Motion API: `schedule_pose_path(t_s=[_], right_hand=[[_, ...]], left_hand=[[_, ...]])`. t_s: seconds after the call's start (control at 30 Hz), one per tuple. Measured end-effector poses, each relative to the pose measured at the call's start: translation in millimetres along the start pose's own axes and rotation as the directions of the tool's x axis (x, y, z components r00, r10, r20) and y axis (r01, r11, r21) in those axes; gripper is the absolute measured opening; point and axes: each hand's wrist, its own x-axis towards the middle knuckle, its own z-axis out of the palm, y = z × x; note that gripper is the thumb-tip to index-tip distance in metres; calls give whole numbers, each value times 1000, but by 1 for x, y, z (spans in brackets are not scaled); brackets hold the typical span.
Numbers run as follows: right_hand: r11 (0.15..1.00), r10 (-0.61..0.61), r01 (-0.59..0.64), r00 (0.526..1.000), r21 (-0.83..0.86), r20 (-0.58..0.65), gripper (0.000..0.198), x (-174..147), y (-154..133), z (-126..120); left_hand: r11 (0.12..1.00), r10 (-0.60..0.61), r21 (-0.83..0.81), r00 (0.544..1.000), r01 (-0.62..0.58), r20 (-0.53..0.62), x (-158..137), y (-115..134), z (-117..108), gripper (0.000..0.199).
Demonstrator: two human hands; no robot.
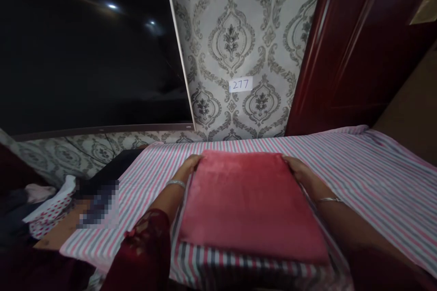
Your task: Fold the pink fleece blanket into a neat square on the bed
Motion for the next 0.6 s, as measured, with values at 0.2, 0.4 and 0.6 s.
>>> schedule_pose_path(t_s=[0.2,0.4,0.6], right_hand=[[979,185,-196,971,58,148,40,-9,29,-23],[990,74,-102,964,96,255,40,-25,57,-37],[995,-101,104,984,-10,144,62,-31,56,-24]], left_hand=[[995,-100,7,994,99,51,3,-32,-20,52],[1000,-15,-21,992,18,122,-15,-51,-28,99],[992,124,19,990,-125,72,-23,-57,-10,113]])
